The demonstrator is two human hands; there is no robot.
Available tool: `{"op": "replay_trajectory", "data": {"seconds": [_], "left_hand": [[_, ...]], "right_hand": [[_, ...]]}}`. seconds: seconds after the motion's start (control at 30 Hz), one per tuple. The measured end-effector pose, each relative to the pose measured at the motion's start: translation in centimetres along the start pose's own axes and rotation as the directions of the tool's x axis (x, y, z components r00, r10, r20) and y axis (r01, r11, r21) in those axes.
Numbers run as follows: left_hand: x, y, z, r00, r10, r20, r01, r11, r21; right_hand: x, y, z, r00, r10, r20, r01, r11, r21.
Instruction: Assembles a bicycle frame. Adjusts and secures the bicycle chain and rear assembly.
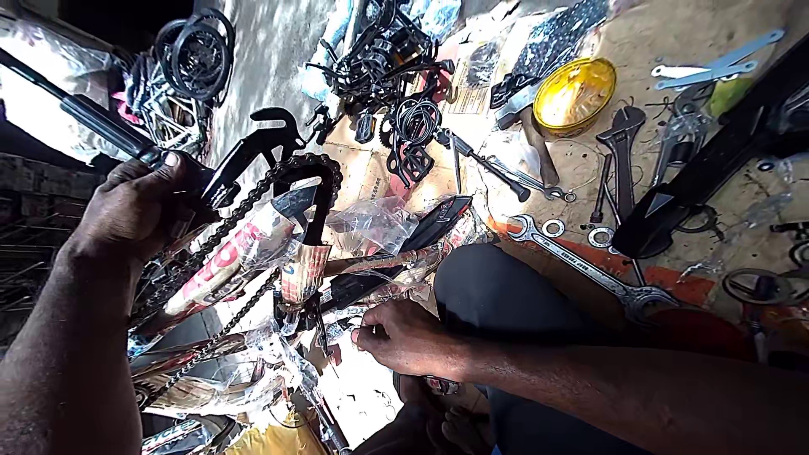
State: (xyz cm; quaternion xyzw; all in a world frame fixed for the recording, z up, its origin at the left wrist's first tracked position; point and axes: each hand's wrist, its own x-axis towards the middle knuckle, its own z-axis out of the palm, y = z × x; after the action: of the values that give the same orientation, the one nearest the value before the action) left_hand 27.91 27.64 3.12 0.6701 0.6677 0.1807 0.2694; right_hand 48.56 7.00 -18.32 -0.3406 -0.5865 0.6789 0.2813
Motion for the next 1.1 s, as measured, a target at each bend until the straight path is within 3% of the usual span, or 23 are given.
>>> {"op": "replay_trajectory", "data": {"seconds": [0.17,0.4,0.57,0.97,1.1], "left_hand": [[0.1,-0.5,-0.4,0.997,0.071,0.014,-0.071,0.997,-0.033],[0.5,0.6,1.0,0.995,-0.052,-0.091,0.055,0.998,0.037],[0.1,0.8,1.1,0.998,-0.021,-0.061,0.024,0.999,0.046],[-0.2,0.2,0.2,1.0,0.006,0.001,-0.006,0.998,-0.061],[-0.5,0.0,-0.2,0.997,-0.051,-0.053,0.044,0.991,-0.13]], "right_hand": [[0.1,-0.2,0.1,1.0,-0.007,0.012,0.007,1.0,-0.023],[0.4,-0.1,0.4,1.0,-0.006,0.007,0.006,0.999,-0.034],[0.4,-0.1,0.3,1.0,-0.012,0.006,0.012,0.999,-0.046],[0.5,0.5,-0.3,1.0,-0.009,-0.012,0.008,1.0,-0.02],[0.6,0.7,-0.4,1.0,-0.004,0.002,0.004,1.0,-0.013]]}}
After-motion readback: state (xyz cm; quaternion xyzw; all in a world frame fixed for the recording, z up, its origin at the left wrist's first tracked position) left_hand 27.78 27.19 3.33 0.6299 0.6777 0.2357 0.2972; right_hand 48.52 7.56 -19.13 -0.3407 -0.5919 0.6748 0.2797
